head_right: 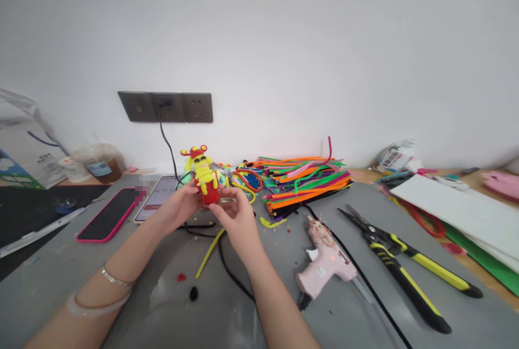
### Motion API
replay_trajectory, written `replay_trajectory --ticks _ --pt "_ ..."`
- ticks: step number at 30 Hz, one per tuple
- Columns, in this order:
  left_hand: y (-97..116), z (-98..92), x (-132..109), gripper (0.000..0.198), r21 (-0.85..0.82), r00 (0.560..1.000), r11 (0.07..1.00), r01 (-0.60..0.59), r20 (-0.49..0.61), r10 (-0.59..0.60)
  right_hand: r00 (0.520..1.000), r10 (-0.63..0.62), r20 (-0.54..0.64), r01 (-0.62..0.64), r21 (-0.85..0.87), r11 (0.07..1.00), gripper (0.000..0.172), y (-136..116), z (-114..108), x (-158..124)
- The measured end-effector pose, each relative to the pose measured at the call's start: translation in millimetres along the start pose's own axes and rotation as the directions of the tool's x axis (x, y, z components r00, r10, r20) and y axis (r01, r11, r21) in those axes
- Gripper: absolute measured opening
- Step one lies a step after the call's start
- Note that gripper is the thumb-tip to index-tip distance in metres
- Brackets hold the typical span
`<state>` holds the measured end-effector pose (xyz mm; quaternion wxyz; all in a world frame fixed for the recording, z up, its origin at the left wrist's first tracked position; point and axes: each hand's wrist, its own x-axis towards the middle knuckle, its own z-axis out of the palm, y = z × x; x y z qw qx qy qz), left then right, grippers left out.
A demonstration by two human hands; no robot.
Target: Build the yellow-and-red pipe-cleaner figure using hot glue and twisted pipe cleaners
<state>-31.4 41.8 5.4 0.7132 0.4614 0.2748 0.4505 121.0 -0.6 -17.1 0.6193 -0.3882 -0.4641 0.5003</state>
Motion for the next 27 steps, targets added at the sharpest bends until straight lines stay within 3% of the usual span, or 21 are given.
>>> replay_trajectory --ticks 4,16,27 --pt "-0.2 1.3 -0.8 0.039 0.029 0.998 0.999 0.042 -0.041 -0.041 0.999 0.022 0.028 -0.022 0.003 1.0 0.04 0.6 -0.7 0.2" --pt "3.5 2.7 -1.5 0.018 0.135 0.991 0.986 0.1 -0.107 -0.086 1.0 0.016 0.002 -0.016 -0.049 0.999 0.042 0.8 -2.2 0.3" --pt "-4.0 -8.7 0.5 0.016 0.389 0.983 0.905 0.173 -0.128 -0.133 0.997 -0.01 -0.074 -0.013 -0.296 0.955 0.032 11.6 -4.5 -2.2"
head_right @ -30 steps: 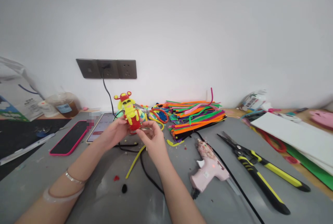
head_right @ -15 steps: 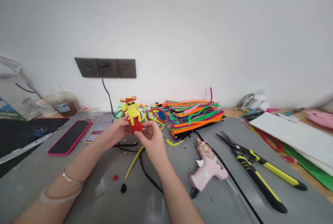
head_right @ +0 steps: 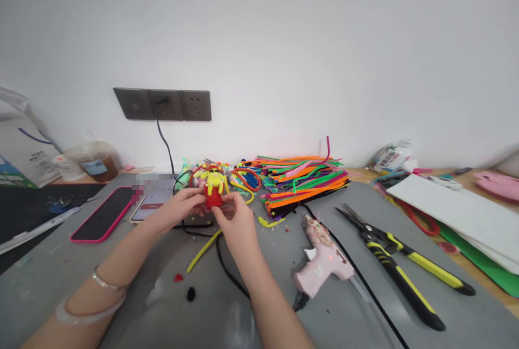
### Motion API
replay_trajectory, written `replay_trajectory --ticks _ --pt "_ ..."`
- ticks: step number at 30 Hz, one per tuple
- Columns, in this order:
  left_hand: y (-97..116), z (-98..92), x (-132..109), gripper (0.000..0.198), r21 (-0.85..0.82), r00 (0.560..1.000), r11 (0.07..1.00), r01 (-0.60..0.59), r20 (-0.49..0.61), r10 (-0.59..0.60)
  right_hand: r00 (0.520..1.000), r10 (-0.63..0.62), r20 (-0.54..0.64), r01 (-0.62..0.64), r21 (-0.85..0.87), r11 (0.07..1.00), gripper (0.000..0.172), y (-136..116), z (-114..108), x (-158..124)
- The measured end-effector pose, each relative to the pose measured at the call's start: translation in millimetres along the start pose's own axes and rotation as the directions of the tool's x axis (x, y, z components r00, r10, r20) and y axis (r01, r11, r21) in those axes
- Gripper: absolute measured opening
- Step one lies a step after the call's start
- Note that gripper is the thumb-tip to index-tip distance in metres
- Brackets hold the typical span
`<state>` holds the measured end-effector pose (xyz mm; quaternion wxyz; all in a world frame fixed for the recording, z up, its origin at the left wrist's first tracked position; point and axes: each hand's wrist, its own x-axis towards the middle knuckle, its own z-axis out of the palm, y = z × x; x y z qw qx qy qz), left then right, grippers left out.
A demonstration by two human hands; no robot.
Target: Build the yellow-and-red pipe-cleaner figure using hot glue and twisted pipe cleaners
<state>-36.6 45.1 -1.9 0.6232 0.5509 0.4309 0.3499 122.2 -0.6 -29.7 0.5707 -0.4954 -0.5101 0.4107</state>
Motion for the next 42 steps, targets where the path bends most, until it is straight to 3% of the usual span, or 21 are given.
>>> replay_trajectory --ticks 5,15,24,27,31,33,37,42 --pt "1.9 -1.6 -2.3 0.018 0.106 0.997 0.994 0.005 0.077 -0.013 1.0 -0.005 -0.008 0.004 -0.056 0.998 0.025 -3.0 -3.3 -0.9" --pt "8.1 -26.0 -5.9 0.023 0.357 0.986 0.934 0.001 0.153 -0.059 0.997 -0.066 0.033 0.072 -0.232 0.97 0.011 0.6 -0.6 -2.2" --pt "23.0 -36.5 -14.7 0.026 0.384 0.995 0.918 0.095 -0.001 -0.102 0.997 -0.068 0.046 0.077 -0.23 0.97 0.02 -5.7 -1.6 -4.9" --pt "29.6 -37.2 -16.1 0.035 0.402 0.992 0.914 -0.052 -0.084 0.093 0.996 -0.083 0.013 0.084 -0.234 0.969 0.021 -7.3 -1.7 -4.0" --pt "28.1 -26.4 -14.6 0.03 0.36 0.894 0.865 -0.35 -0.146 0.423 0.999 -0.037 0.005 0.037 -0.028 0.999 0.026 -14.8 -1.6 -2.6" --pt "24.8 -17.8 -14.0 0.023 0.399 0.876 0.82 -0.41 -0.077 0.476 0.997 0.049 0.061 -0.058 0.149 0.987 0.03 -19.7 -1.8 -2.2" --pt "21.4 -3.8 -14.7 0.015 0.494 0.857 0.727 -0.476 0.077 0.509 0.967 0.203 0.151 -0.251 0.456 0.854 0.036 -26.5 -2.8 -1.7" --pt "19.8 0.0 -13.9 0.014 0.49 0.85 0.727 -0.481 0.058 0.523 0.952 0.271 0.142 -0.304 0.53 0.791 0.034 -30.0 -3.5 -1.4"
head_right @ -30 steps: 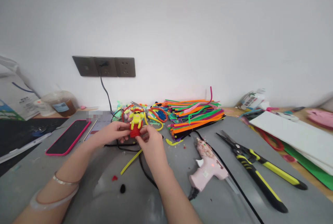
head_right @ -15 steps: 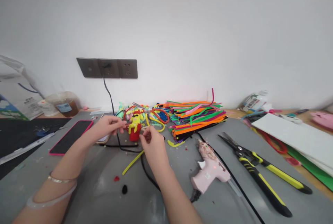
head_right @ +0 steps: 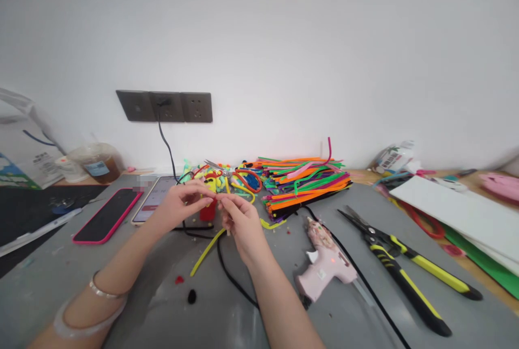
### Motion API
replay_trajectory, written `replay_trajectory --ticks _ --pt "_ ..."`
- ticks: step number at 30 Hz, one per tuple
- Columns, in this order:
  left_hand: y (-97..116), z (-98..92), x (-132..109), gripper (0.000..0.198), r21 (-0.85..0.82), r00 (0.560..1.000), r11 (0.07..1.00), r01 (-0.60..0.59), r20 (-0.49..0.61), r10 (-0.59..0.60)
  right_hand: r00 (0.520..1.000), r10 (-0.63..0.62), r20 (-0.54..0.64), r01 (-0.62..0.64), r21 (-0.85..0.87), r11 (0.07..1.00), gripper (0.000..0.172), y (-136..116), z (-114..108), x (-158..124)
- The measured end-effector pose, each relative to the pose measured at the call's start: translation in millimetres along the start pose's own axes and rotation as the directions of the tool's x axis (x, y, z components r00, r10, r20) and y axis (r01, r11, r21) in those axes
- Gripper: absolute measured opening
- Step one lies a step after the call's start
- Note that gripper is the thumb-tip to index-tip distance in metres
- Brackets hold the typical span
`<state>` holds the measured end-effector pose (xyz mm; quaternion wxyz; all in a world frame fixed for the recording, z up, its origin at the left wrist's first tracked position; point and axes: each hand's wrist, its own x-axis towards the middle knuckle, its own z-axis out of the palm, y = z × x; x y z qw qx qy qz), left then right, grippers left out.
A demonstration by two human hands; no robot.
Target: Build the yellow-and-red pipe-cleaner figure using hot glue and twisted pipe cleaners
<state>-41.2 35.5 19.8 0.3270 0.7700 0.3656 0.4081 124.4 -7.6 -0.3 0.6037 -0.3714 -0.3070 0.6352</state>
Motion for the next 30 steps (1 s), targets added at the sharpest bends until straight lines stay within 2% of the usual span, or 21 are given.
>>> replay_trajectory --ticks 6,13,17,24,30 --pt "-4.0 0.9 0.3 0.014 0.004 1.0 1.0 -0.016 -0.021 0.016 0.999 -0.027 0.045 0.03 -0.057 0.998 0.031 2.7 -1.5 0.1" --pt "-7.0 2.4 -1.6 0.016 0.029 1.0 1.0 -0.003 -0.006 0.003 0.989 -0.134 0.06 0.145 -0.259 0.955 0.027 6.6 -8.7 2.1" --pt "-6.3 3.8 -2.0 0.016 -0.001 0.999 0.999 0.043 -0.012 -0.043 0.982 -0.175 0.07 0.188 -0.346 0.919 0.022 2.9 -6.9 -0.3" --pt "4.0 7.9 -1.1 0.015 -0.256 0.984 0.956 0.142 -0.068 -0.164 0.973 -0.216 0.078 0.229 -0.281 0.932 0.019 0.9 -1.9 -4.0" --pt "8.2 19.5 -4.3 0.028 -0.531 0.965 0.84 0.116 -0.138 -0.221 0.97 -0.204 0.131 0.226 -0.181 0.957 0.02 2.7 -0.5 -4.3"
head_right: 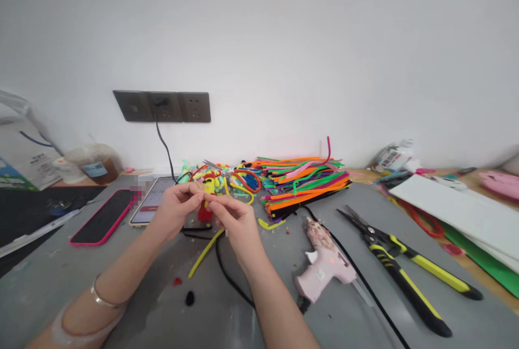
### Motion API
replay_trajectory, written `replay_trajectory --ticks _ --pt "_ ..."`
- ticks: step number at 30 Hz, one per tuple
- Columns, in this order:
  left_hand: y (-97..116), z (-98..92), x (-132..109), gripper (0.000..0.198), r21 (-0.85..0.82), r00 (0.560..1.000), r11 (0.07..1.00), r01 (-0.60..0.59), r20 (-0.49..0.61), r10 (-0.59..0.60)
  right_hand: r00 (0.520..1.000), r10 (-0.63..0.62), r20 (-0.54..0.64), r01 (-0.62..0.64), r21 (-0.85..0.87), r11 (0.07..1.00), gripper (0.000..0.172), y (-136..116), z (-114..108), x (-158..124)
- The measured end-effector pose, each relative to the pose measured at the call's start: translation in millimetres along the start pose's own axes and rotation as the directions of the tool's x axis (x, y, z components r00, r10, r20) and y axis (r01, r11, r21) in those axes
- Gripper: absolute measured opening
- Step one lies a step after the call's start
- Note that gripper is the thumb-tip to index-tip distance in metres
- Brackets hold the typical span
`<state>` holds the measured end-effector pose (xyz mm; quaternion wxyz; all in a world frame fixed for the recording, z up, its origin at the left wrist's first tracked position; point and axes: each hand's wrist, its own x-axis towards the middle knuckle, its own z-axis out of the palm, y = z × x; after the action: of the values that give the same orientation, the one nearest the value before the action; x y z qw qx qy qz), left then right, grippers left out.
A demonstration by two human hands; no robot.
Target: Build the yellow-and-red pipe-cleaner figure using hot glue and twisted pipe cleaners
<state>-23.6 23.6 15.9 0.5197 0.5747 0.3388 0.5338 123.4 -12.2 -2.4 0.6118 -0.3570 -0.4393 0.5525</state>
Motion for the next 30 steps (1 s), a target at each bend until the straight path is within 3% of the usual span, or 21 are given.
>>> replay_trajectory --ticks 3,7,14,18,23,26,30 --pt "0.1 6.7 -2.9 0.036 -0.168 0.996 0.982 0.086 -0.019 -0.091 0.998 -0.054 0.045 0.052 0.038 0.998 0.019 1.1 1.3 -0.7" --pt "4.3 13.7 -5.1 0.039 -0.328 0.976 0.92 0.216 0.047 -0.213 0.987 -0.146 0.063 0.144 0.043 0.989 0.021 2.2 2.1 -1.4" --pt "14.2 14.3 -4.4 0.029 -0.491 0.947 0.81 0.32 0.141 -0.289 0.987 -0.118 -0.109 0.133 0.151 0.98 0.028 -1.7 -0.1 0.8" --pt "21.1 8.0 -0.9 0.031 -0.511 0.965 0.819 0.261 0.12 -0.233 0.985 -0.079 -0.155 0.115 0.234 0.966 0.034 -1.6 -1.6 2.2" --pt "27.7 -13.9 9.5 0.039 -0.465 0.989 0.882 0.078 -0.077 -0.128 0.983 -0.047 -0.18 0.082 0.192 0.978 0.036 2.3 -2.5 3.6" --pt "24.7 -26.0 15.6 0.04 -0.432 0.977 0.902 -0.007 -0.193 -0.085 0.976 -0.026 -0.215 0.059 0.149 0.987 0.034 0.9 -1.8 4.0" --pt "13.8 -27.8 16.7 0.042 -0.277 0.976 0.959 -0.063 -0.217 0.002 0.973 -0.013 -0.23 0.042 0.123 0.991 0.031 -2.5 -0.8 3.8"
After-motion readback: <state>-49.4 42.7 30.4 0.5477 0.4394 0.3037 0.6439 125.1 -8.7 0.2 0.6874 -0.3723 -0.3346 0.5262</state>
